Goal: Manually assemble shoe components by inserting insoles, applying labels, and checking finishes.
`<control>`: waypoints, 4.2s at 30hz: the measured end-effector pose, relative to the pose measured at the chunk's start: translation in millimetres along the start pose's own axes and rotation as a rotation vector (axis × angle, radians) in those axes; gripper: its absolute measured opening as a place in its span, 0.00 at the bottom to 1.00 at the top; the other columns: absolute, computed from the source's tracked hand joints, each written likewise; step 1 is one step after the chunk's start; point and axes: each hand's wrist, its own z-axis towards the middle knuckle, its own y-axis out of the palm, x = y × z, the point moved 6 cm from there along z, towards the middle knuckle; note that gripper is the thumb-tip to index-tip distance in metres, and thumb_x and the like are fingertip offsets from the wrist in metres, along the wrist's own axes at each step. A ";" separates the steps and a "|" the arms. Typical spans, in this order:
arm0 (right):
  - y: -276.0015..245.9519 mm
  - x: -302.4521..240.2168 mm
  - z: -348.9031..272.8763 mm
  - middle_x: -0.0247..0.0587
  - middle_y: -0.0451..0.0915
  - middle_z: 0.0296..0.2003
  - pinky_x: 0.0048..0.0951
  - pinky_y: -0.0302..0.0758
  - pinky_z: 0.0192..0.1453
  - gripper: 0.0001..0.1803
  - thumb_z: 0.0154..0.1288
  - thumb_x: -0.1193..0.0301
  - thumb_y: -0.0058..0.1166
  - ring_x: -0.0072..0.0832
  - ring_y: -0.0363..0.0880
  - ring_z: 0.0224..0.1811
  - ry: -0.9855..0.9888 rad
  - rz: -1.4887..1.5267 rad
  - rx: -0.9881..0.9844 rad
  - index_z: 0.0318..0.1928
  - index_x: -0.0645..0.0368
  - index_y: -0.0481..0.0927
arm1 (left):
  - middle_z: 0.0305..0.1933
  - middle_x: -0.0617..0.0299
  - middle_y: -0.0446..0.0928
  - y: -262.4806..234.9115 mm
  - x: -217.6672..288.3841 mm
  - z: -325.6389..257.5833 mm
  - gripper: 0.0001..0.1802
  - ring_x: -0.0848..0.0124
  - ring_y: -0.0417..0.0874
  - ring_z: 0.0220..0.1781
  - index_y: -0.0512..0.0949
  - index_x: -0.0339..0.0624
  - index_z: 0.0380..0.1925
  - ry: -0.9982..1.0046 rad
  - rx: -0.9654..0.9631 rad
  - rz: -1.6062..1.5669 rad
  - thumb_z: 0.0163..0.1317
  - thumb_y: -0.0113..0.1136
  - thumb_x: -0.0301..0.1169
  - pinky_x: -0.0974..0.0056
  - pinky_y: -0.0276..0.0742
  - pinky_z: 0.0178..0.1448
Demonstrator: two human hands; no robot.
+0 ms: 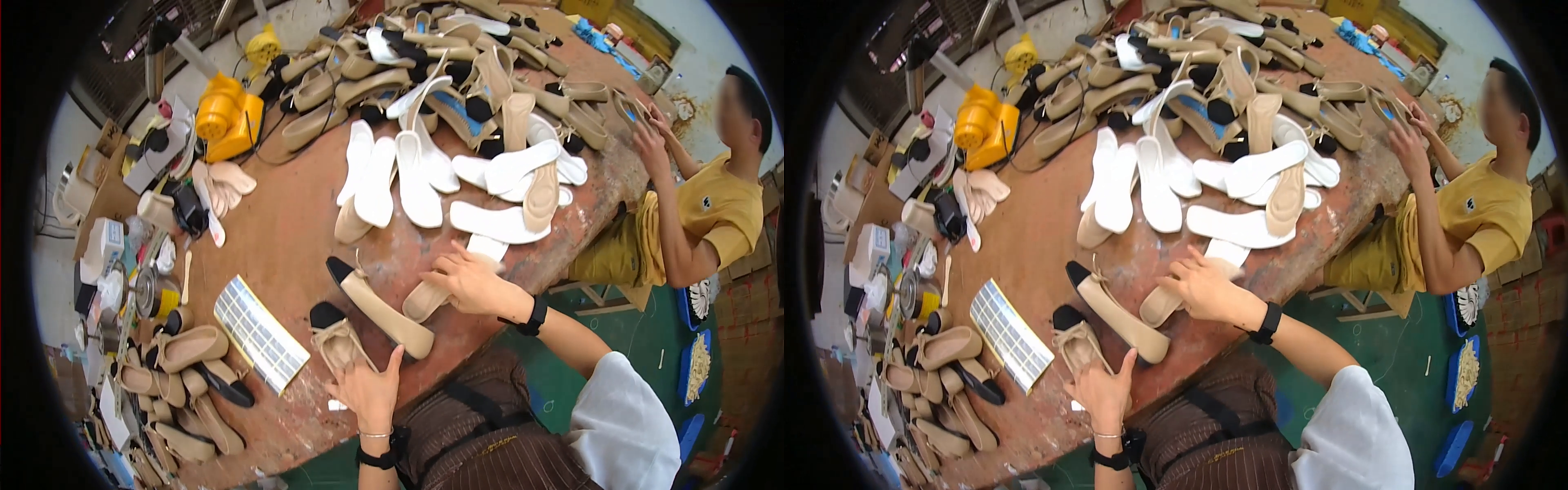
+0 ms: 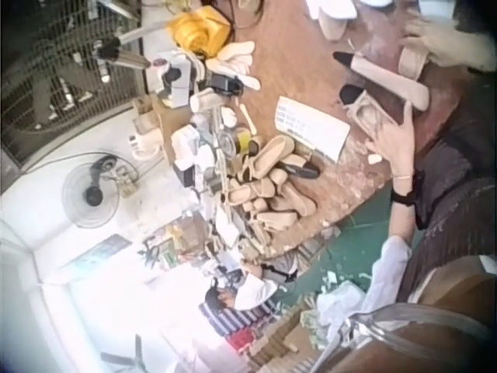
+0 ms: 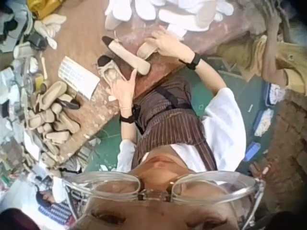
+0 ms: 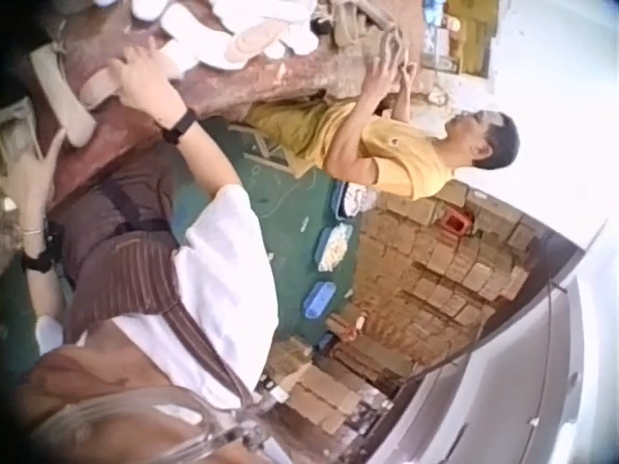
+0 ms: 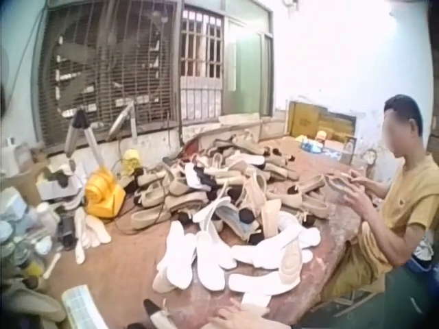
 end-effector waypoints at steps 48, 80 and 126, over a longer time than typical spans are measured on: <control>-50.9 -60.5 22.7 0.42 0.80 0.46 0.38 0.75 0.62 0.27 0.74 0.58 0.52 0.33 0.80 0.51 0.086 1.157 0.175 0.65 0.62 0.70 | 0.71 0.42 0.64 -24.6 -91.0 -19.8 0.24 0.41 0.72 0.67 0.81 0.47 0.49 0.382 0.166 -0.330 0.50 0.76 0.27 0.47 0.74 0.66; 45.3 -154.7 36.6 0.40 0.82 0.49 0.37 0.70 0.65 0.20 0.43 0.70 0.65 0.36 0.77 0.56 -0.372 0.530 -0.008 0.41 0.58 0.88 | 0.80 0.35 0.45 35.8 -86.4 -38.9 0.77 0.44 0.52 0.80 0.24 0.43 0.77 0.390 0.272 -0.768 0.46 0.81 0.33 0.45 0.53 0.79; 2.5 -133.8 56.8 0.58 0.76 0.56 0.48 0.75 0.59 0.10 0.51 0.78 0.60 0.53 0.76 0.58 0.018 0.422 0.126 0.36 0.64 0.77 | 0.70 0.45 0.68 17.3 -0.8 -56.5 0.23 0.51 0.86 0.40 0.78 0.33 0.53 0.275 -0.047 -0.226 0.57 0.67 0.30 0.51 0.83 0.41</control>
